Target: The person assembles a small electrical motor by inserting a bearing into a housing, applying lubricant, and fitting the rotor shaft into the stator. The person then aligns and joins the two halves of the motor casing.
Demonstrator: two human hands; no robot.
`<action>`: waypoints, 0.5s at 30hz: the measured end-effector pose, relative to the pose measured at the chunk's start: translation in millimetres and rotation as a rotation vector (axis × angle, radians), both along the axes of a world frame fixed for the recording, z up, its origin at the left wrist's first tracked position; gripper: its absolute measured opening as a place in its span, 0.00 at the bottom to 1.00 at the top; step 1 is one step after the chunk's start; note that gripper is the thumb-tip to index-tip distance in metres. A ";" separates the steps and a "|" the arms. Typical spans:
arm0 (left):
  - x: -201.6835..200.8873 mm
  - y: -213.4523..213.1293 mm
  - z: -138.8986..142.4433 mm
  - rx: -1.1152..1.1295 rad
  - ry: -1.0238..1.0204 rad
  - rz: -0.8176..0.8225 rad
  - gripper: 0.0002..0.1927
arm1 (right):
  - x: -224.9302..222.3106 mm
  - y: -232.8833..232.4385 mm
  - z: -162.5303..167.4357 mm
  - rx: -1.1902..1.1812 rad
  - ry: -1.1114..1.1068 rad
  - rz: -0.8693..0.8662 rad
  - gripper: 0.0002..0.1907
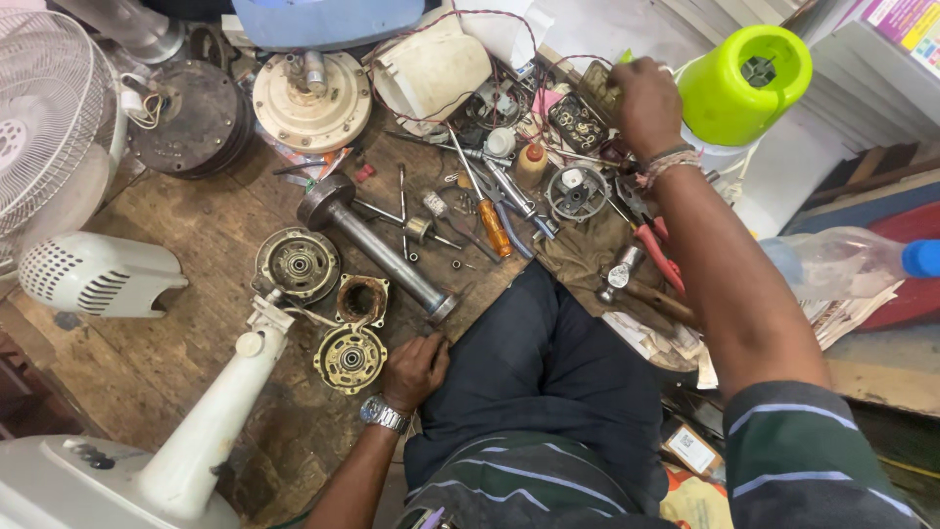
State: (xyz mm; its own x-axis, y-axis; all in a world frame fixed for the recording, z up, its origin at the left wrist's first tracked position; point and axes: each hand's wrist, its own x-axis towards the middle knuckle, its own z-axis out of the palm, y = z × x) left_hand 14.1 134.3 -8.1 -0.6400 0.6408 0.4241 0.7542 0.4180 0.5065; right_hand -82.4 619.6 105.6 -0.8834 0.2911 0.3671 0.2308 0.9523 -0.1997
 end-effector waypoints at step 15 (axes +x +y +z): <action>-2.8 -0.6 -4.5 0.000 0.005 0.003 0.09 | -17.7 -16.3 -2.8 0.322 -0.132 0.242 0.08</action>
